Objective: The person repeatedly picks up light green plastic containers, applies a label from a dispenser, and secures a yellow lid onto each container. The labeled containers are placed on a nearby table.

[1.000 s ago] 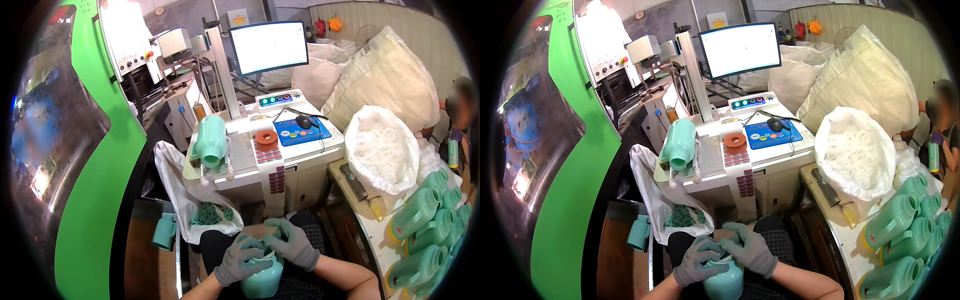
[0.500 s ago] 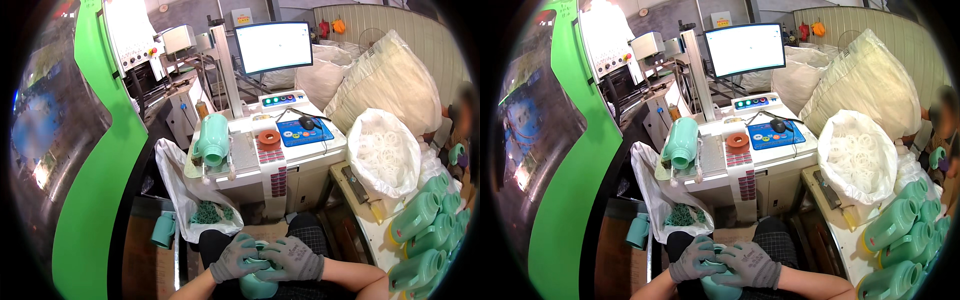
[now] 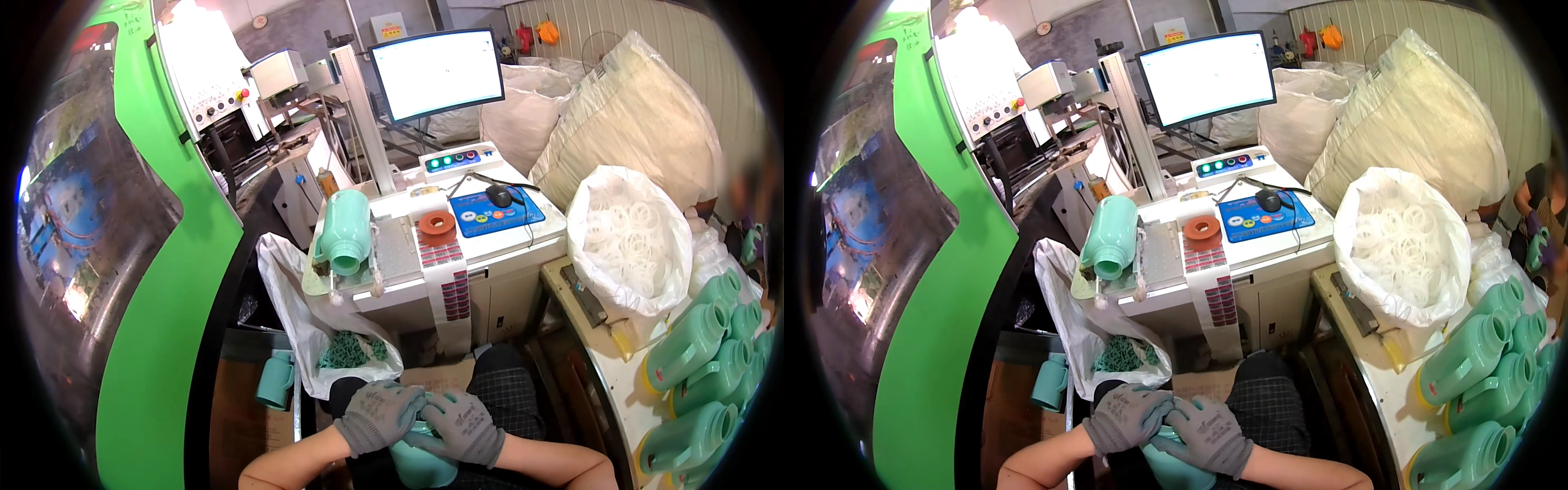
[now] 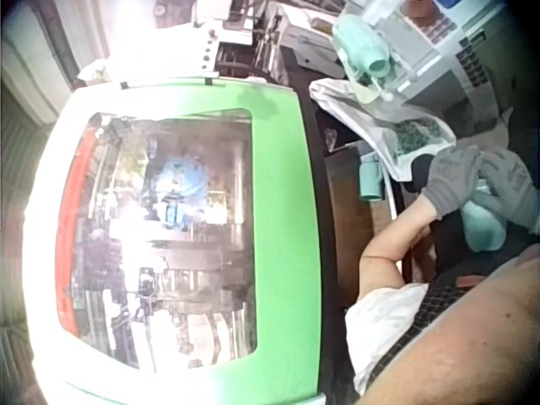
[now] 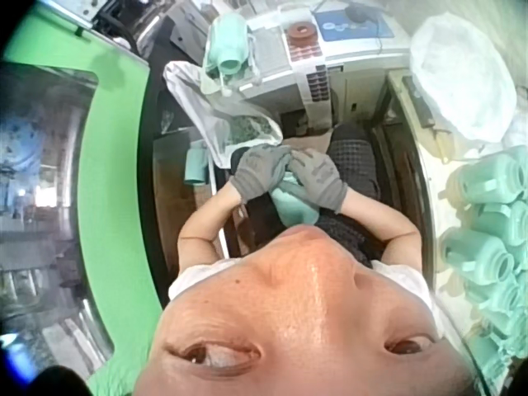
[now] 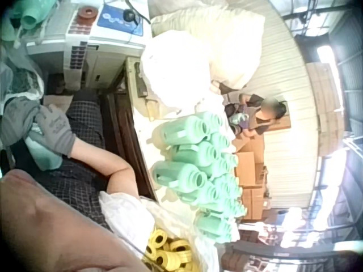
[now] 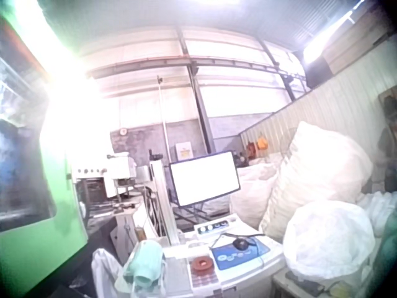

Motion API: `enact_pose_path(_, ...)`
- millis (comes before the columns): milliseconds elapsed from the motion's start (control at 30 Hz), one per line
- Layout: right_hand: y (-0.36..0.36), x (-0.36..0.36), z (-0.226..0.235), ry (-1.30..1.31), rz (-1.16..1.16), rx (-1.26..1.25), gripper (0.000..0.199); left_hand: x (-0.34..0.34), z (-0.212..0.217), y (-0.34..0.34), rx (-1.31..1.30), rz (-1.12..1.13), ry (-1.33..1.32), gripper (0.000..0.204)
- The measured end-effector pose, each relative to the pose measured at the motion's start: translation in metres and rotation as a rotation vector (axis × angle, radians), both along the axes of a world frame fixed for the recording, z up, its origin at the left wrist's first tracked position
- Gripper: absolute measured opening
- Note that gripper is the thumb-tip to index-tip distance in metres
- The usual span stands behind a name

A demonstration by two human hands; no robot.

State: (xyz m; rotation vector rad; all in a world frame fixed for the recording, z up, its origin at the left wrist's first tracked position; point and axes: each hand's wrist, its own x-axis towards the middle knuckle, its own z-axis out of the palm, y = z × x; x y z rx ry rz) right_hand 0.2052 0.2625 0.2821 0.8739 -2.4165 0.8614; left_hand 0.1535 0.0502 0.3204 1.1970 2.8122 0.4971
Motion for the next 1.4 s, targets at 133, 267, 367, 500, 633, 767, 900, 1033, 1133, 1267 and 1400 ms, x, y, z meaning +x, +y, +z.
enact_pose_path(133,-0.002,0.003,0.004,-0.007,0.025,0.032,0.038,-0.017,0.039,0.014,-0.36,-0.142,0.022,0.035)
enact_pose_path(267,-0.001,0.001,0.004,0.02,-0.003,0.069,0.037,-0.034,0.053,0.028,-0.446,-0.258,0.155,0.036)
enact_pose_path(367,-0.002,0.004,0.0,0.039,-0.008,-0.004,0.037,-0.046,0.027,0.022,-0.395,-0.337,-0.02,0.032)
enact_pose_path(500,-0.003,0.009,0.0,0.026,-0.009,-0.038,0.037,-0.05,0.024,0.019,-0.362,-0.374,-0.165,0.028)
enact_pose_path(633,-0.007,0.008,-0.005,0.039,-0.023,-0.038,0.037,-0.042,0.032,0.024,-0.403,-0.292,-0.138,0.031)
enact_pose_path(767,-0.012,0.009,-0.007,0.059,-0.044,-0.056,0.037,-0.039,0.033,0.022,-0.441,-0.258,-0.081,0.029)
enact_pose_path(900,-0.013,0.013,-0.006,0.029,-0.052,-0.045,0.038,-0.037,0.034,0.021,-0.417,-0.22,-0.053,0.027)
enact_pose_path(1033,-0.012,0.015,-0.005,0.003,-0.047,-0.042,0.04,-0.035,0.032,0.022,-0.351,-0.196,-0.028,0.024)
enact_pose_path(1133,-0.014,0.015,-0.005,0.036,-0.056,-0.068,0.041,-0.037,0.023,0.018,-0.272,-0.187,-0.035,0.023)
enact_pose_path(1267,-0.015,0.014,-0.008,0.049,-0.071,-0.096,0.041,-0.037,0.023,0.018,-0.219,-0.154,-0.07,0.021)
enact_pose_path(1400,-0.017,0.014,-0.009,0.056,-0.076,-0.121,0.041,-0.038,0.018,0.016,-0.154,-0.152,-0.068,0.02)
